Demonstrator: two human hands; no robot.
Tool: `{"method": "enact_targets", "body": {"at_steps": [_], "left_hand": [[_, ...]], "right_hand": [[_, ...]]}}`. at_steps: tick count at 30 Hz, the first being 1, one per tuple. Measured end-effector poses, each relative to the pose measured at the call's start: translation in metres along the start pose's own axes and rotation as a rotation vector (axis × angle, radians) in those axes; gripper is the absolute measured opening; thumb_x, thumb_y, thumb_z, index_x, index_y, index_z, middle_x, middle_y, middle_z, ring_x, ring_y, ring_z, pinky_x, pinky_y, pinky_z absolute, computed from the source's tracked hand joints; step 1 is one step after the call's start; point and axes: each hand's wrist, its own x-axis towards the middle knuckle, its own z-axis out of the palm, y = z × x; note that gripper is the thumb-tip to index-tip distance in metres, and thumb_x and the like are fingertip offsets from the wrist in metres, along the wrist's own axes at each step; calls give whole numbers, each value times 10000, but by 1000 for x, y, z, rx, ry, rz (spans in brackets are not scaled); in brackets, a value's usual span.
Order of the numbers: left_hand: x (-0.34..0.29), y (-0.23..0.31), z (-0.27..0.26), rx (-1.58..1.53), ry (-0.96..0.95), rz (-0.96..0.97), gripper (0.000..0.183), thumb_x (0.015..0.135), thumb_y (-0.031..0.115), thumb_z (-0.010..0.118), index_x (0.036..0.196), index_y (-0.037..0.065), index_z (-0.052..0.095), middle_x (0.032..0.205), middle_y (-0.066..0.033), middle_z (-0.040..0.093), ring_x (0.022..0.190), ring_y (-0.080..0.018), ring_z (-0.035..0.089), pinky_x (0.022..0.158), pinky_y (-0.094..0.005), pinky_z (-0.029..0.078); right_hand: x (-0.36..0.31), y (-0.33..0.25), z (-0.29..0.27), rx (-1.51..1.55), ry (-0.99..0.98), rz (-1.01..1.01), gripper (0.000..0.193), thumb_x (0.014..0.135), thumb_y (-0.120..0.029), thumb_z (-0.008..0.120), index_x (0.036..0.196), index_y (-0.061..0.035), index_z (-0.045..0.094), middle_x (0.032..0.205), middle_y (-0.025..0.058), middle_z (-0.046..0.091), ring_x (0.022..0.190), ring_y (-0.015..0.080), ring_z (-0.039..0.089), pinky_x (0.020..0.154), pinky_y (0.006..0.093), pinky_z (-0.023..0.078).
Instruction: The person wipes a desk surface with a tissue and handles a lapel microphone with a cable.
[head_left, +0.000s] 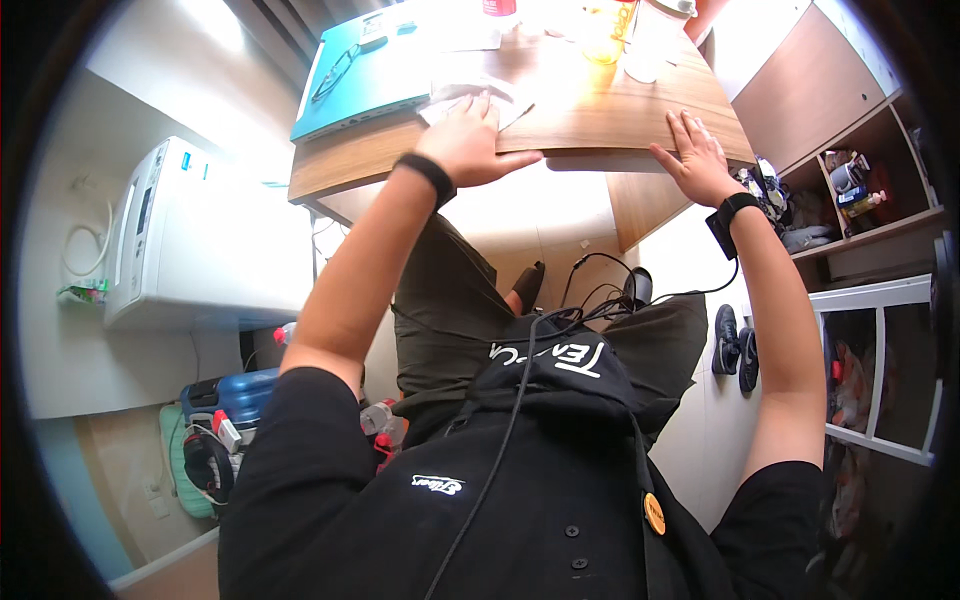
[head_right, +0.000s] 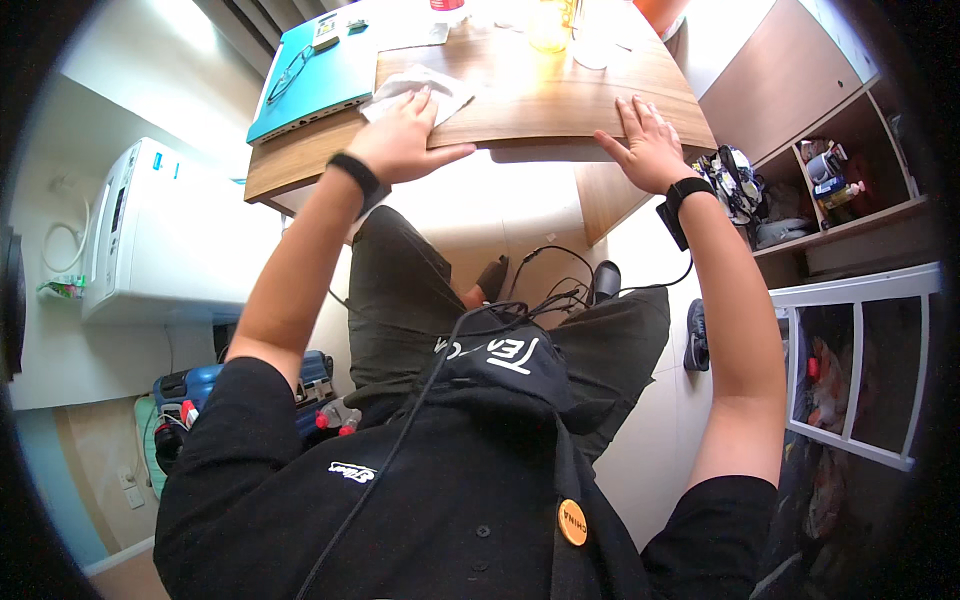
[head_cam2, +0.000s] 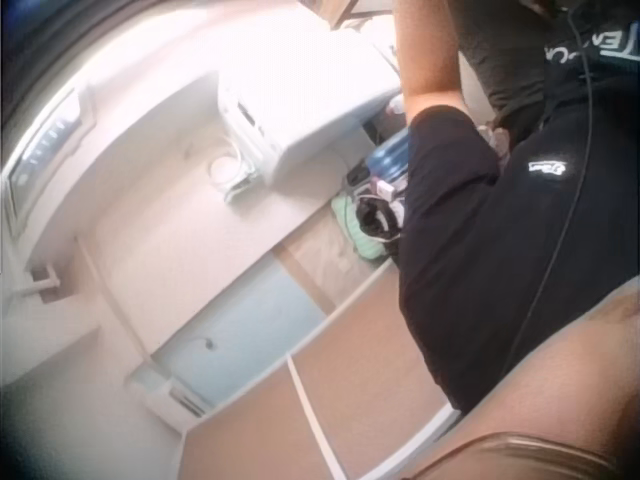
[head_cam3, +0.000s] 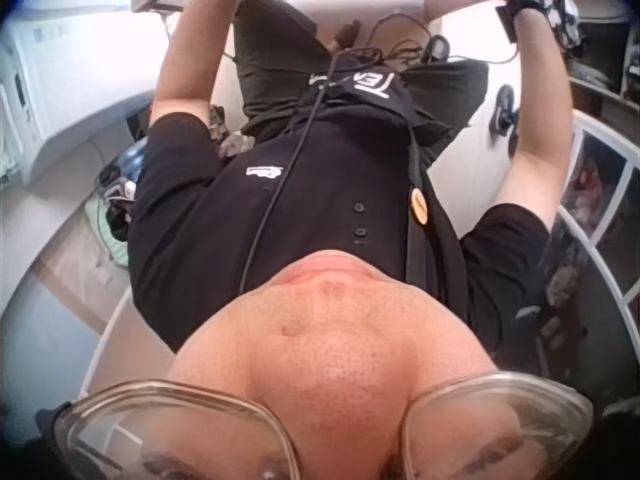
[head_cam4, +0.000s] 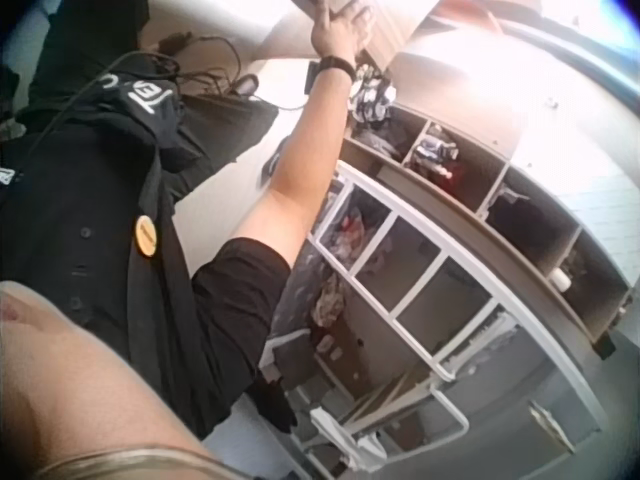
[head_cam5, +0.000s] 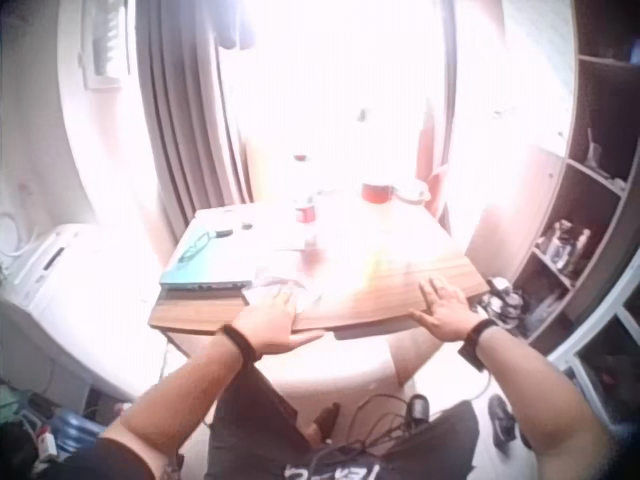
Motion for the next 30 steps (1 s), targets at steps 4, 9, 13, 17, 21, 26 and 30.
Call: {"method": "enact_targets", "body": {"at_steps": [4,9,13,17,21,26,30], "left_hand": [[59,-7,-15,-55,-139,-34,1094,871,855,278,1317,-104,557,1464,-286,455,1365,-393,452,1139,-392,361],[98,-6,-38,-195,-223,-96,1078,780,914,398,1264,-19,639,1080,-202,697,1015,-262,655,877,-379,526],[125,-24,-29,-398,-185,-139,942,806,853,487,1174,10,691,950,-153,691,840,-220,641,757,-342,545],[143,-25,-38,-334,-403,-148,882,849,802,484,1192,3,637,1090,-173,673,961,-241,639,827,-349,536],[128,-29,-9,-162,-16,21,811,907,743,449,947,-26,703,1152,-221,661,1097,-332,623,977,-419,470],[99,-1,-35,7,-246,193,771,947,682,449,1119,-36,669,1238,-205,626,1158,-332,594,1001,-411,465],[86,-5,-26,38,-165,200,659,969,596,498,1188,-9,646,1312,-197,578,1232,-334,531,1069,-394,429]], "right_hand": [[5,7,-2,-21,-43,9,869,958,-721,330,1582,-126,222,1630,214,183,1509,387,164,1206,507,149],[4,-3,-3,47,-94,30,916,936,-748,341,1582,-111,216,1638,201,166,1520,360,142,1212,508,132],[2,-13,-6,60,-87,43,917,933,-760,327,1590,-133,196,1650,180,131,1530,336,104,1221,492,91],[1,-6,-9,71,-114,64,913,931,-766,321,1595,-155,178,1654,173,111,1531,335,96,1225,480,79],[4,-6,-8,44,-97,63,913,932,-767,319,1595,-157,173,1651,174,127,1530,335,99,1226,476,86],[4,-1,-4,42,-80,47,919,932,-768,318,1594,-147,176,1647,180,137,1529,335,105,1225,476,99],[6,-1,-4,41,-91,52,917,931,-767,325,1594,-151,178,1646,187,136,1527,342,104,1225,473,92]]}}
